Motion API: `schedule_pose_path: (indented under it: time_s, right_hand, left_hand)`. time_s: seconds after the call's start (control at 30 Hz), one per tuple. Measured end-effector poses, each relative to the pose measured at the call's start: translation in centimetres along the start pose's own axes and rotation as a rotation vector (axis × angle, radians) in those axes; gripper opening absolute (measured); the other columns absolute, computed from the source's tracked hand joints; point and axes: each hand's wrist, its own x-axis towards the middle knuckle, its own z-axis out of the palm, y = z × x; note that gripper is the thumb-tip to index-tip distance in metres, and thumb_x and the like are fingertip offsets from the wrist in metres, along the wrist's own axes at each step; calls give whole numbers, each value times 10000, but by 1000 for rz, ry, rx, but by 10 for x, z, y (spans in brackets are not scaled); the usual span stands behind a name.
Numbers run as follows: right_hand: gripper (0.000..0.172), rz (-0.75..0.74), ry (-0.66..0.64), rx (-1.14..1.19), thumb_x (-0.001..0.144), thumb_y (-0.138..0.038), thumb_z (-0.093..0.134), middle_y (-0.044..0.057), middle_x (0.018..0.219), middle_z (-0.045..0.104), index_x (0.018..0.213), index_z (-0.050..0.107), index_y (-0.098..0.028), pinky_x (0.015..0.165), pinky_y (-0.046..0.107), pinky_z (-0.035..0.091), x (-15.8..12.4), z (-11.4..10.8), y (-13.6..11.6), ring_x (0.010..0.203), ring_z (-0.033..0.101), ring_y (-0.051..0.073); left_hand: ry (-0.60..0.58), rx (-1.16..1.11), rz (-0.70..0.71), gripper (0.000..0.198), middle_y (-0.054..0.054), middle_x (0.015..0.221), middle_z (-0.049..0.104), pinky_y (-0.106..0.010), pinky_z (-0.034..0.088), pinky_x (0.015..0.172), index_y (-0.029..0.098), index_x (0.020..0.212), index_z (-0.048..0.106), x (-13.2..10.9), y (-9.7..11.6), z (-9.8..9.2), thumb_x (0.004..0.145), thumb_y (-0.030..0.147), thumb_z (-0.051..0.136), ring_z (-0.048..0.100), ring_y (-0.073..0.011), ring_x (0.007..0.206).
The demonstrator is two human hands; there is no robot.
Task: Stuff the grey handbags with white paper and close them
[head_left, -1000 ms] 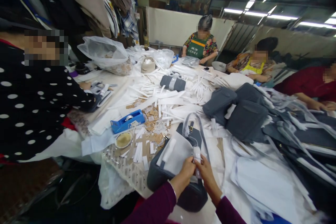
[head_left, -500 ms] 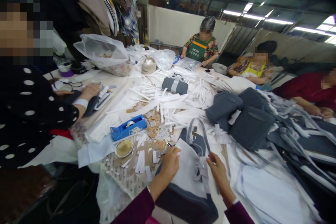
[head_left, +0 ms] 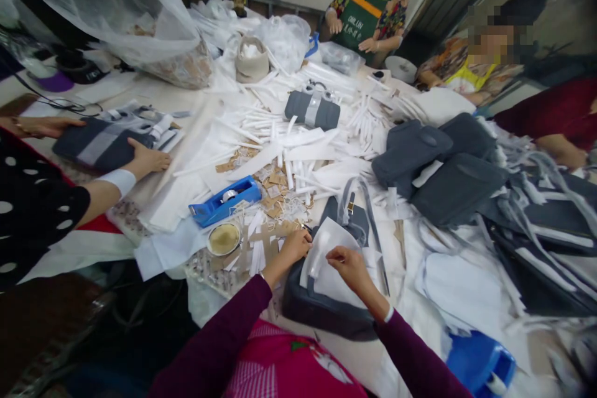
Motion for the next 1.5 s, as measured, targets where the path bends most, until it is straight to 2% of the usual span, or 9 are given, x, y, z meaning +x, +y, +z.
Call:
schedule_pose_path:
  time_s: [0.2, 0.5, 0.8, 1.0, 1.13, 1.2, 1.3, 1.4, 1.5]
  right_hand:
    - [155, -135, -281, -249, 782, -150, 550, 65, 944, 639, 904, 643, -168, 774, 284, 446, -44, 14, -18, 855, 597, 181]
    - [319, -364, -521, -638, 735, -15, 458, 107, 1024, 581, 1005, 566, -147, 734, 291, 425, -37, 6, -36, 948, 515, 218]
    - [168, -288, -363, -545, 816, -74, 440, 61, 961, 591, 858, 556, -188, 649, 289, 385, -36, 14, -12, 902, 497, 210]
    - [224, -273, -268, -395, 825, -47, 400, 85, 982, 554, 956, 541, -161, 845, 366, 396, -44, 26, 9, 934, 448, 229]
    - [203, -279, -308, -321, 831, -60, 394, 74, 966, 545, 924, 541, -166, 892, 387, 379, -39, 23, 11, 905, 447, 219]
    - [183, -266, -347, -308, 830, -71, 403, 74, 972, 550, 899, 542, -167, 896, 387, 378, -36, 20, 8, 907, 454, 215]
    - [182, -245, -388, -306, 818, -93, 429, 90, 1016, 562, 931, 554, -163, 898, 389, 381, -35, 18, 2, 950, 467, 225]
    - [187, -251, -422, -276, 788, -123, 479, 100, 1024, 586, 943, 576, -157, 874, 368, 404, -31, 11, 0, 951, 500, 230]
    - [153, -263, -454, -67, 799, -138, 474, 58, 912, 635, 860, 608, -182, 783, 301, 443, -3, -16, 5, 848, 563, 188]
  left_hand:
    - [-89, 29, -24, 93, 20, 564, 597, -209, 398, 494, 163, 811, 593, 0, -8, 2, 766, 227, 543, 577, -125, 481]
    - [-61, 173, -100, 42, 34, 487, 548, -228, 368, 534, 180, 744, 577, 6, 3, 2, 743, 174, 535, 521, -121, 461]
    - [-53, 204, -169, 144, 42, 424, 496, -229, 349, 502, 186, 699, 546, 12, 14, 3, 800, 254, 470, 501, -130, 417]
    - [-95, 64, -139, 125, 42, 496, 509, -217, 348, 502, 186, 623, 494, 9, 5, 6, 742, 183, 457, 514, -121, 472]
    - [-82, 212, -160, 95, 12, 591, 513, -263, 407, 619, 187, 623, 484, 7, 14, 6, 704, 137, 479, 532, -161, 640]
    - [38, 341, -83, 158, -34, 770, 564, -325, 431, 770, 178, 772, 534, 7, 31, 5, 681, 77, 454, 542, -204, 826]
    - [146, 427, 232, 418, -89, 1124, 530, -404, 332, 994, 183, 1097, 509, 11, 62, 4, 716, 38, 419, 446, -238, 1098]
    - [-70, 521, 438, 385, -76, 1229, 507, -437, 304, 1013, 230, 1172, 510, 18, 73, 11, 816, 110, 427, 416, -259, 1135]
    - [-179, 645, 404, 349, -78, 1263, 503, -458, 325, 977, 231, 1156, 537, 23, 58, 22, 828, 136, 463, 410, -282, 1136]
